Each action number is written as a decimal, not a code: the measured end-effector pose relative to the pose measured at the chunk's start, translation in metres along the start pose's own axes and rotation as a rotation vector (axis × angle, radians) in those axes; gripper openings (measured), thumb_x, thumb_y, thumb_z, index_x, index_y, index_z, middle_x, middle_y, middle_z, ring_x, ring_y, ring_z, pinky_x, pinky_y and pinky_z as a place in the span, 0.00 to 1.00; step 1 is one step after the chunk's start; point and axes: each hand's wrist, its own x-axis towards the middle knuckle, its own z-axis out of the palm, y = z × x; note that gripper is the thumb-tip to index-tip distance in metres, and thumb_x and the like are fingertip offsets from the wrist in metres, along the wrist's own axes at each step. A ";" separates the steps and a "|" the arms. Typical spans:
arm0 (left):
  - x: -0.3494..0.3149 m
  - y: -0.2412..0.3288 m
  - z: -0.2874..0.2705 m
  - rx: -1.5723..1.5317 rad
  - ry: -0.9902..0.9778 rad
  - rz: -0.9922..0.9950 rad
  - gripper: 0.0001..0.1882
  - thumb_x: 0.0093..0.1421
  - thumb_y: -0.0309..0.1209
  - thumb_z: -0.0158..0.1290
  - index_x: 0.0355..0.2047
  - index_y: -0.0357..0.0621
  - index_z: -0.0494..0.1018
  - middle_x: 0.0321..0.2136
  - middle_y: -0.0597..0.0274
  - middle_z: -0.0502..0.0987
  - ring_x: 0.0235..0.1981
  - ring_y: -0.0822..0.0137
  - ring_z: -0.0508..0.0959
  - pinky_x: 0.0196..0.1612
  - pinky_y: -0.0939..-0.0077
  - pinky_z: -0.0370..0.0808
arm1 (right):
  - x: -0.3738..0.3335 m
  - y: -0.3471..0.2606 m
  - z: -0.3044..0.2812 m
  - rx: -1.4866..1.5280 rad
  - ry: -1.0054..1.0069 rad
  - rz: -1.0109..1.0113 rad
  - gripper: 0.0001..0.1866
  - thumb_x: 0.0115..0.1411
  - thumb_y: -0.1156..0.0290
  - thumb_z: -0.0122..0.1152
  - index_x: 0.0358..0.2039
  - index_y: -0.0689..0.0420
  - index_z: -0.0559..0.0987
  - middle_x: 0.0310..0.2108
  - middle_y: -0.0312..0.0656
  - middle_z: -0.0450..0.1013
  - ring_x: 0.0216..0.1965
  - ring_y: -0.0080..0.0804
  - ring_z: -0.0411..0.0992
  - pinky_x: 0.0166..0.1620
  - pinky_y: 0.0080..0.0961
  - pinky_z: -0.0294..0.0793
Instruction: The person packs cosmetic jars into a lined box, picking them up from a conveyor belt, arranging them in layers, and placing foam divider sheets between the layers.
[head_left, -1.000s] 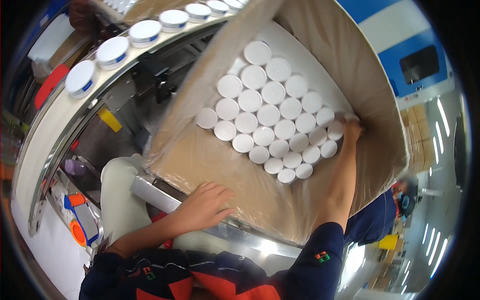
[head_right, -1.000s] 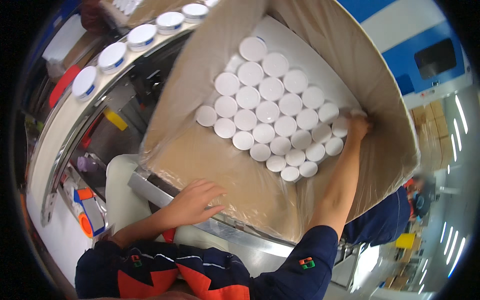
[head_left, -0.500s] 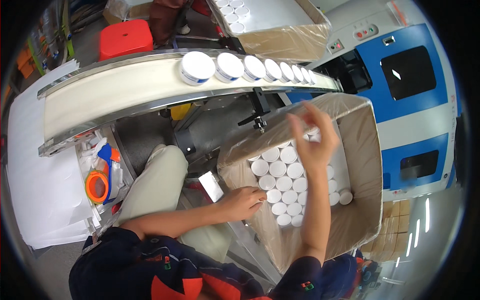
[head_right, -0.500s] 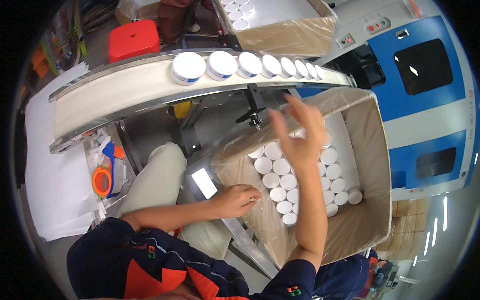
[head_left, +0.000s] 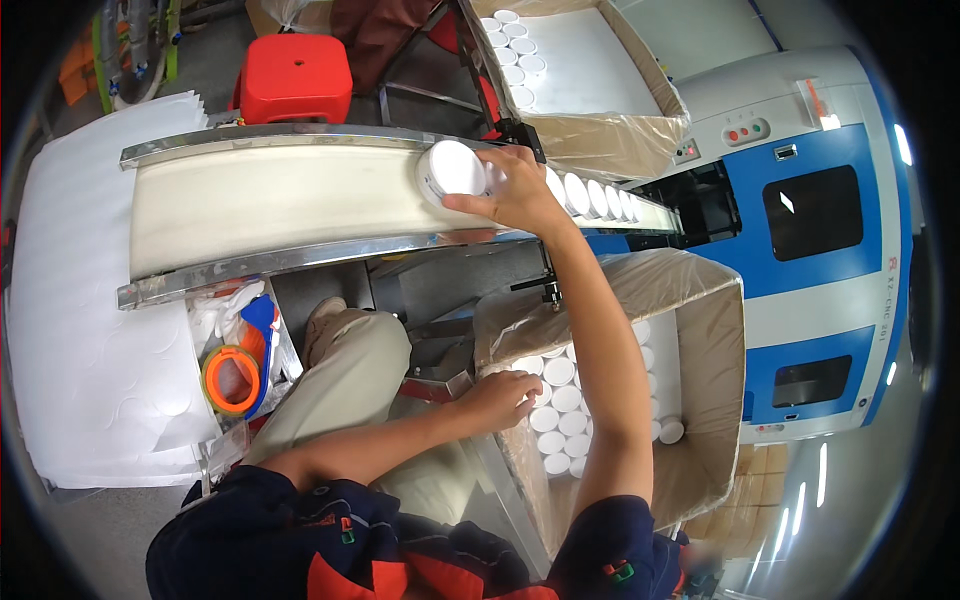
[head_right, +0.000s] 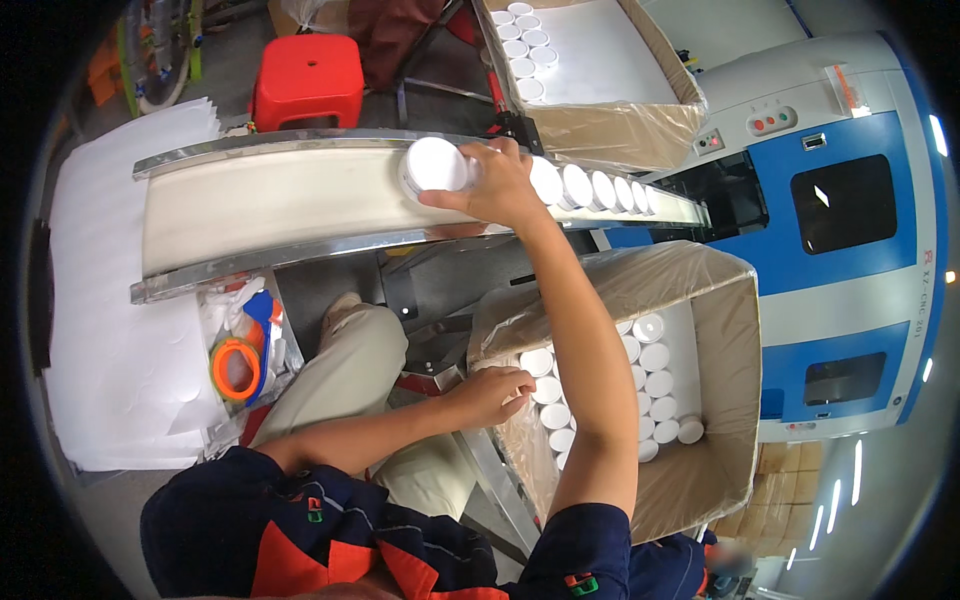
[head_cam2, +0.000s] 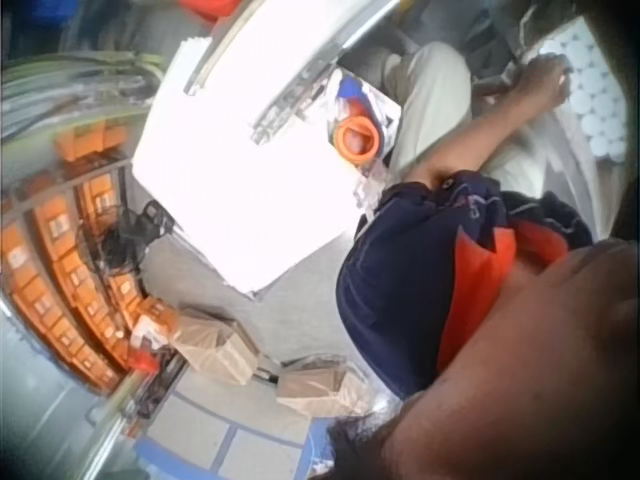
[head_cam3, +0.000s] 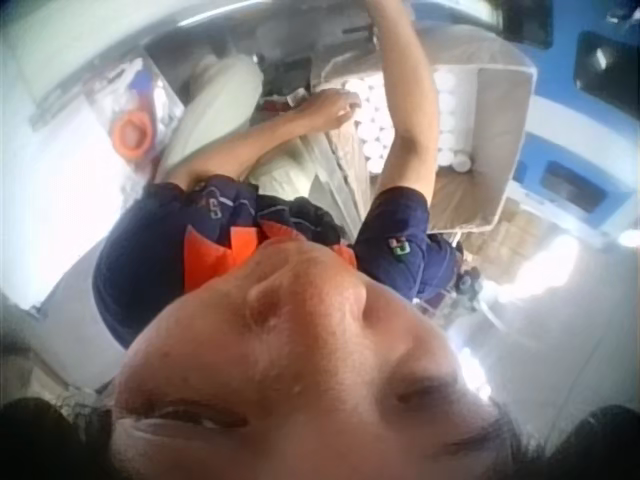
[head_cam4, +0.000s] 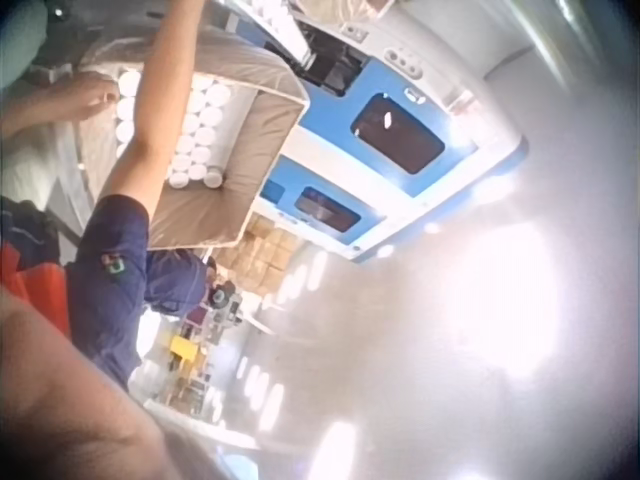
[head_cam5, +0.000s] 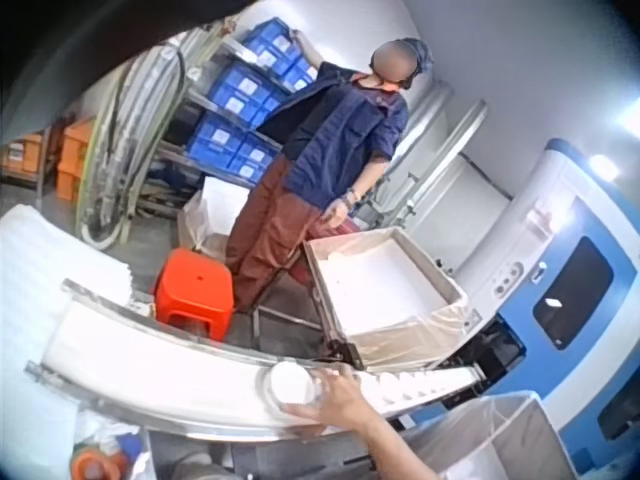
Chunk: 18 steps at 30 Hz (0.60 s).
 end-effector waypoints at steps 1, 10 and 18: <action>0.000 0.000 -0.001 -0.004 -0.006 -0.008 0.07 0.59 0.27 0.53 0.38 0.39 0.72 0.34 0.53 0.77 0.39 0.52 0.78 0.43 0.61 0.73 | 0.001 -0.007 0.000 0.000 -0.005 0.000 0.46 0.35 0.40 0.77 0.50 0.59 0.78 0.50 0.56 0.70 0.56 0.50 0.65 0.57 0.40 0.67; 0.000 0.000 0.003 -0.023 -0.035 -0.034 0.09 0.59 0.29 0.53 0.38 0.39 0.73 0.34 0.50 0.78 0.38 0.51 0.79 0.43 0.59 0.74 | -0.063 -0.047 -0.037 1.777 0.196 0.284 0.54 0.49 0.27 0.55 0.64 0.56 0.58 0.63 0.51 0.57 0.65 0.53 0.53 0.59 0.66 0.60; 0.005 0.022 -0.011 0.162 -0.144 -0.106 0.10 0.55 0.29 0.53 0.37 0.38 0.73 0.32 0.49 0.78 0.38 0.48 0.78 0.43 0.57 0.74 | -0.186 -0.033 -0.022 2.453 0.193 -0.331 0.50 0.43 0.24 0.57 0.61 0.44 0.70 0.71 0.48 0.39 0.69 0.66 0.30 0.51 0.87 0.54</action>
